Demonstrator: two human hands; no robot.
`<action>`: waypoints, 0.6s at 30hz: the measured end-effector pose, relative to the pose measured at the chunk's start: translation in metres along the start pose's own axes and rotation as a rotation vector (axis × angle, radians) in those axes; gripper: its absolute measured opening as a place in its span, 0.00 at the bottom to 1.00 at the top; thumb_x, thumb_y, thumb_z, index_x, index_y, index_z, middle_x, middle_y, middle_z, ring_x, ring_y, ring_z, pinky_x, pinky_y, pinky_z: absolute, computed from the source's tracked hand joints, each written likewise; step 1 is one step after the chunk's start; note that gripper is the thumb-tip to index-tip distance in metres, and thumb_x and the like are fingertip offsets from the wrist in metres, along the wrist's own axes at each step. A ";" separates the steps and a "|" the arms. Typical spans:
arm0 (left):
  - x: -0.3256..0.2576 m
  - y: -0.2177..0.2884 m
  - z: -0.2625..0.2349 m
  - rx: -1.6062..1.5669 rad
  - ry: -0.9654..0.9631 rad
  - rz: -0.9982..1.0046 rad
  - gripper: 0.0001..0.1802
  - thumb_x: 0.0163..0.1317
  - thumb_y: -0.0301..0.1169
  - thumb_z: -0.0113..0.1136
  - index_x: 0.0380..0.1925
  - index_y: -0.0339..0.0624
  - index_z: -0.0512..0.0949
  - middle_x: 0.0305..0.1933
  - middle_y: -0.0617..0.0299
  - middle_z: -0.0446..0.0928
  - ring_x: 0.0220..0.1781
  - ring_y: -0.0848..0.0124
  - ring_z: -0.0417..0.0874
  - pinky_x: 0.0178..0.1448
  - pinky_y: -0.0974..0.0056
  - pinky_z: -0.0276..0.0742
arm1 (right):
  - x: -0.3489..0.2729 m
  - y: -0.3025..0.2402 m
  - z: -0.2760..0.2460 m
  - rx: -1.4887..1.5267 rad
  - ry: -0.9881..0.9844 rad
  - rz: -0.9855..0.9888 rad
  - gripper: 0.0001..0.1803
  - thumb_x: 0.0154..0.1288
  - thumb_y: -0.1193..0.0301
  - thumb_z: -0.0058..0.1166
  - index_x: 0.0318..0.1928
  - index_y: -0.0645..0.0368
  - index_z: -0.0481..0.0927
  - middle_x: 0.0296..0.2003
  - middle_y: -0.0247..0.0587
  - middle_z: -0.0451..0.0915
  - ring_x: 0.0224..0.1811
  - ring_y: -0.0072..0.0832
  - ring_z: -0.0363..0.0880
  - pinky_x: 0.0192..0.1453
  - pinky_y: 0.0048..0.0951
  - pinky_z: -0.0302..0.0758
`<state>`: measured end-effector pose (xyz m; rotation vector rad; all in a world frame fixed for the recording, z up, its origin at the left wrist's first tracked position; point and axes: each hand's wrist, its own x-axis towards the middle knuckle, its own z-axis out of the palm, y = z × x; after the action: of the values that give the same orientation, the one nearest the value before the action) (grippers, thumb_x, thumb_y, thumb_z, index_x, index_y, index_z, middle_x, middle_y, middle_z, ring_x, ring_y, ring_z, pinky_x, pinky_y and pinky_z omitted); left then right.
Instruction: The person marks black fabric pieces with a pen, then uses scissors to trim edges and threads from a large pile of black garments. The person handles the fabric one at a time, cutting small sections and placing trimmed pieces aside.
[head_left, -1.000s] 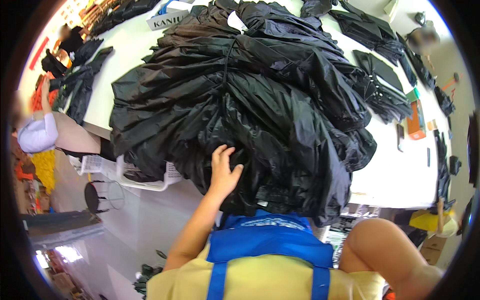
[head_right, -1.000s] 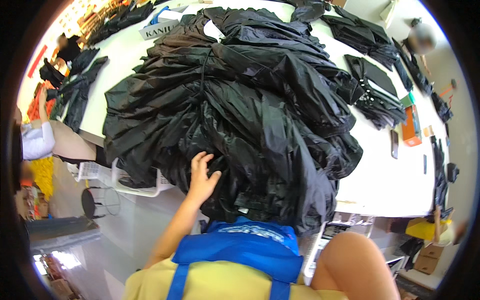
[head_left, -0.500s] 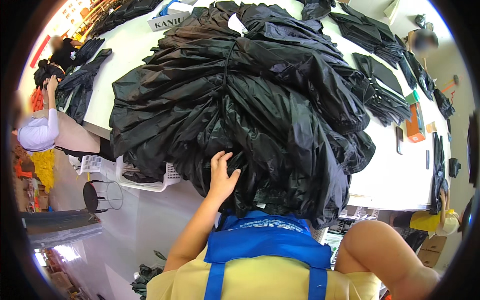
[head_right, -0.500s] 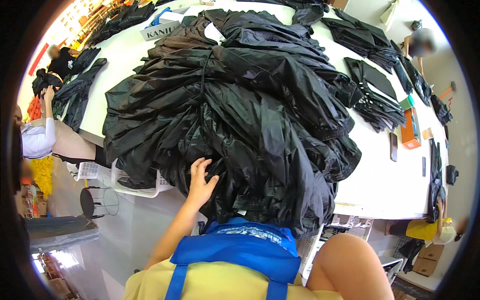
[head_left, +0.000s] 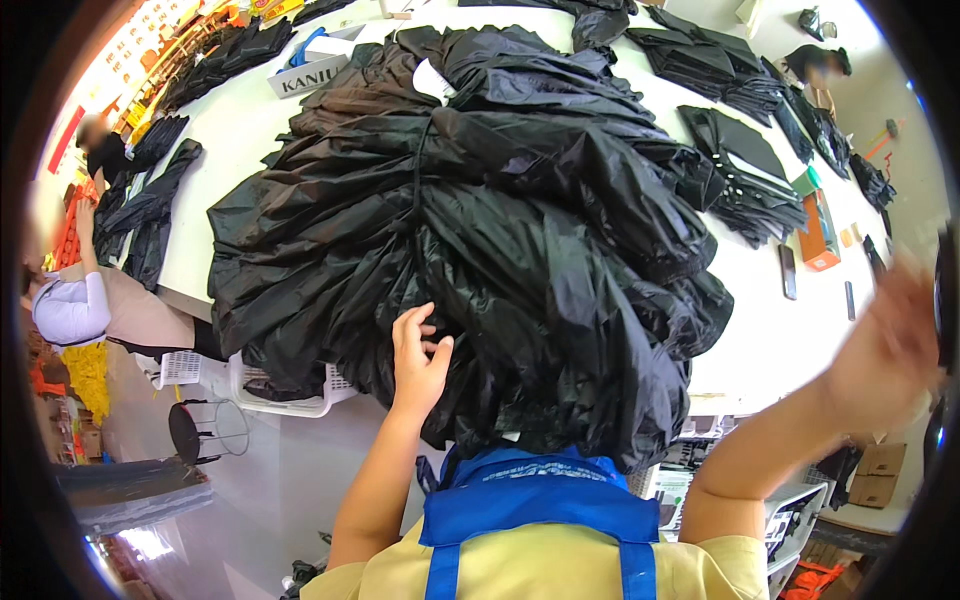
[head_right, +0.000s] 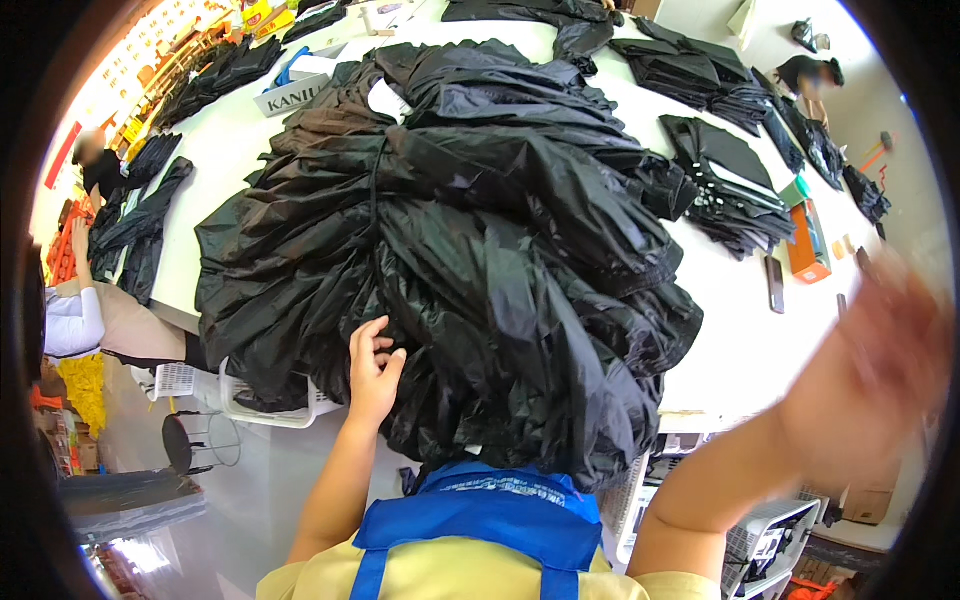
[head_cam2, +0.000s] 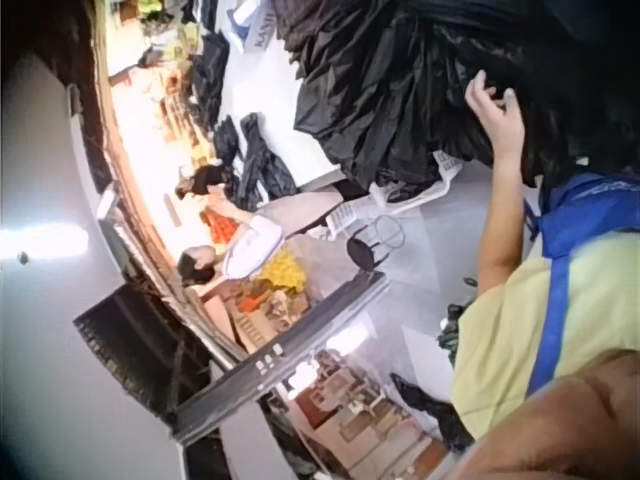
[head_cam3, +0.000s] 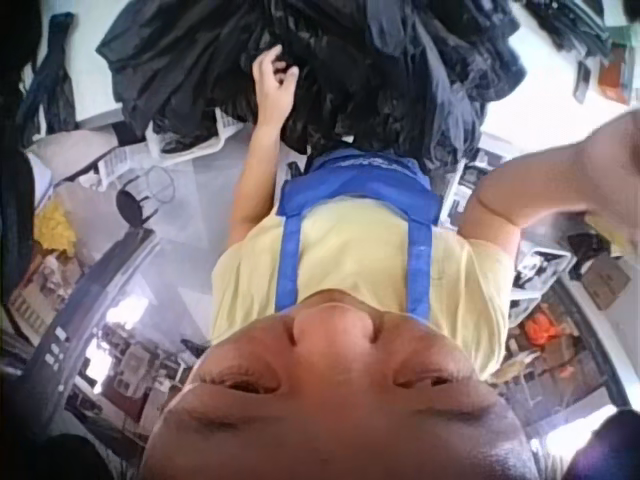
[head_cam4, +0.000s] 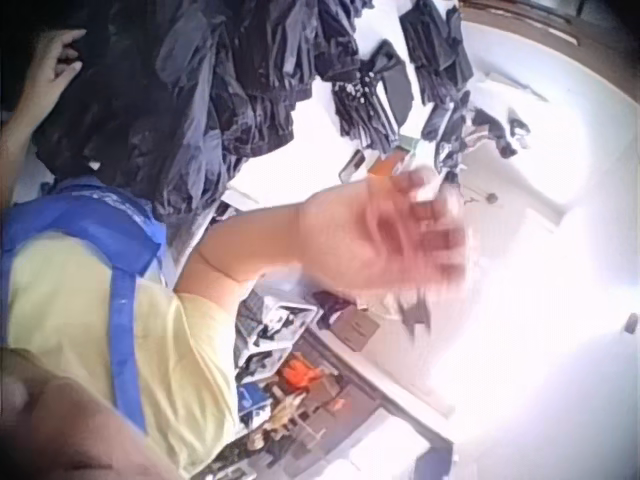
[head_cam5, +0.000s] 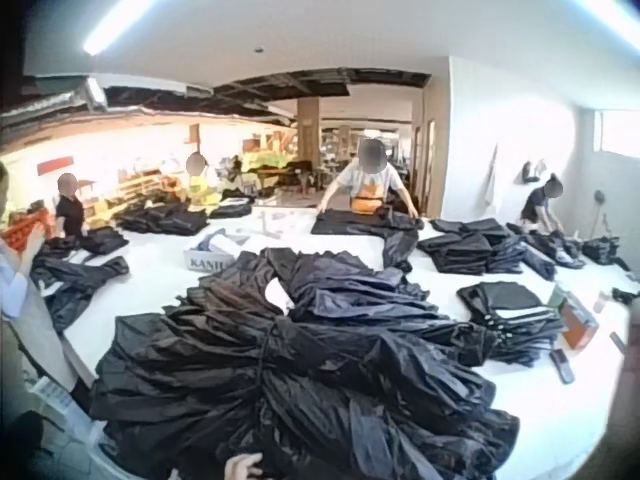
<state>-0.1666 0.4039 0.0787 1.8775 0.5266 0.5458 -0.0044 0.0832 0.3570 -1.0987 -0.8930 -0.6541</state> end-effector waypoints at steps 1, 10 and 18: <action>-0.001 0.001 0.004 0.014 -0.013 -0.005 0.28 0.55 0.18 0.59 0.58 0.41 0.67 0.59 0.55 0.62 0.47 0.68 0.72 0.45 0.69 0.75 | 0.002 0.044 -0.009 0.025 0.013 0.114 0.13 0.70 0.70 0.40 0.45 0.64 0.75 0.46 0.47 0.75 0.50 0.35 0.75 0.55 0.37 0.71; -0.032 -0.027 0.019 0.088 0.114 -0.407 0.33 0.57 0.31 0.61 0.63 0.36 0.62 0.63 0.44 0.63 0.64 0.53 0.67 0.66 0.56 0.64 | -0.030 0.360 -0.067 -0.754 -0.496 0.518 0.20 0.70 0.66 0.48 0.59 0.58 0.70 0.51 0.45 0.75 0.53 0.36 0.74 0.60 0.31 0.68; 0.033 -0.027 0.037 -0.722 0.254 -0.628 0.29 0.62 0.41 0.61 0.55 0.30 0.65 0.54 0.51 0.72 0.58 0.64 0.72 0.65 0.61 0.64 | -0.071 0.439 -0.076 -0.912 -1.216 0.777 0.23 0.70 0.54 0.41 0.50 0.61 0.73 0.47 0.63 0.77 0.51 0.55 0.76 0.56 0.46 0.71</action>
<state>-0.1214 0.4051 0.0450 0.8950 0.8995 0.4622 0.3403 0.1603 0.0764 -2.6049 -1.0256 0.4410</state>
